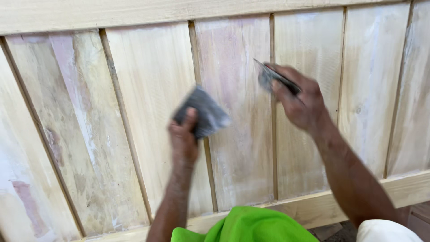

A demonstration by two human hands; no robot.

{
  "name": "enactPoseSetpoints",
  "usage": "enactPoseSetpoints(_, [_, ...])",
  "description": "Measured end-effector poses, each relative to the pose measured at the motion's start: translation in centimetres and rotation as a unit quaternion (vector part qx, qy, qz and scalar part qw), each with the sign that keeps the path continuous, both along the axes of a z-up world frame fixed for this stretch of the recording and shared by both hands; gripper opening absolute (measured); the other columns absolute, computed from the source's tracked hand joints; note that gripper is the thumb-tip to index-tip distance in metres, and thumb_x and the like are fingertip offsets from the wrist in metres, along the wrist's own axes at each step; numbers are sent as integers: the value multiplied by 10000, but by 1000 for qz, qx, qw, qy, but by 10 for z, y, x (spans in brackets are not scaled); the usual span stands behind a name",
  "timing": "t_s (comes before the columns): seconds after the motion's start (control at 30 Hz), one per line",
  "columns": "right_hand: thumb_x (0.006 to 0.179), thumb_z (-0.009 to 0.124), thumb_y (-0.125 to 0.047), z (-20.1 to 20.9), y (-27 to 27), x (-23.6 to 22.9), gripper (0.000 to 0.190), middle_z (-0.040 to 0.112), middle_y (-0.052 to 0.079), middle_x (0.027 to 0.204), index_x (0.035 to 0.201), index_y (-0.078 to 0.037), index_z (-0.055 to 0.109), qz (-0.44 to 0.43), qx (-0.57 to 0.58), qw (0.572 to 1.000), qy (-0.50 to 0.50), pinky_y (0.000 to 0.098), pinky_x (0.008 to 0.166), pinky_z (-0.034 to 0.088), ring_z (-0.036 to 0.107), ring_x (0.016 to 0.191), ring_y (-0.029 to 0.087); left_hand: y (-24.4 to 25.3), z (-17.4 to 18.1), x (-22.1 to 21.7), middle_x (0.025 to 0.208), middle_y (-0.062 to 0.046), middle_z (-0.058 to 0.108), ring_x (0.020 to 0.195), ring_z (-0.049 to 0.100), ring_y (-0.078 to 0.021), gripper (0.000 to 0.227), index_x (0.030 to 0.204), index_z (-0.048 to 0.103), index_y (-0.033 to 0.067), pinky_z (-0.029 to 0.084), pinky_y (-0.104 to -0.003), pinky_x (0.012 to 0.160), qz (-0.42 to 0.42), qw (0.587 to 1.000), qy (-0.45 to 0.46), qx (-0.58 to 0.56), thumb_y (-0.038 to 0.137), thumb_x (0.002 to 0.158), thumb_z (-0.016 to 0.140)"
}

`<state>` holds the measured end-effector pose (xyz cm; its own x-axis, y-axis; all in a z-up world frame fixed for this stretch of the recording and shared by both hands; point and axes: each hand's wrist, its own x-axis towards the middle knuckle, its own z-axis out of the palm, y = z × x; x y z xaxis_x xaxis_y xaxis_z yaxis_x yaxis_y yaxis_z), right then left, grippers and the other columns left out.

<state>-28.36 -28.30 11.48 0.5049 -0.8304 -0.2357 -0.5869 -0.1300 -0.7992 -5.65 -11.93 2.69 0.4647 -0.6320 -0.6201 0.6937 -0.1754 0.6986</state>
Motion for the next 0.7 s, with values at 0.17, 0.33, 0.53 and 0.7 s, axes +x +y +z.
enactPoseSetpoints(0.17, [1064,521,-182,0,80,-27,361,725,142,1130,1377,-17,588,-38,-34,996,-78,294,640,624,701,779,157,-9,23,-92,916,-117,739,733,725,-193,303,1116,673,-27,624,-369,560,-27,985,170,-30,195,921,741])
enactPoseSetpoints(0.33, [1053,533,-242,-3,78,-64,353,755,120,1025,1333,-47,627,89,-20,996,-14,272,583,622,704,684,156,-15,42,-83,987,-129,754,830,748,-229,346,1182,675,-6,641,-378,676,-15,990,120,-76,214,924,741])
enactPoseSetpoints(0.53, [1026,610,-176,-9,-8,-51,206,727,143,826,1054,21,664,-139,-26,989,35,346,590,567,699,698,159,-17,55,-31,1098,-124,745,1000,744,-264,428,1262,654,-18,636,-428,938,43,993,3,-111,206,916,772])
enactPoseSetpoints(0.7, [987,593,-132,-62,-97,-20,178,668,109,721,1012,24,675,-88,-34,991,97,348,483,571,658,565,183,0,31,8,1025,-125,755,927,752,-265,291,1137,692,-47,655,-409,857,75,986,-114,-92,122,902,721])
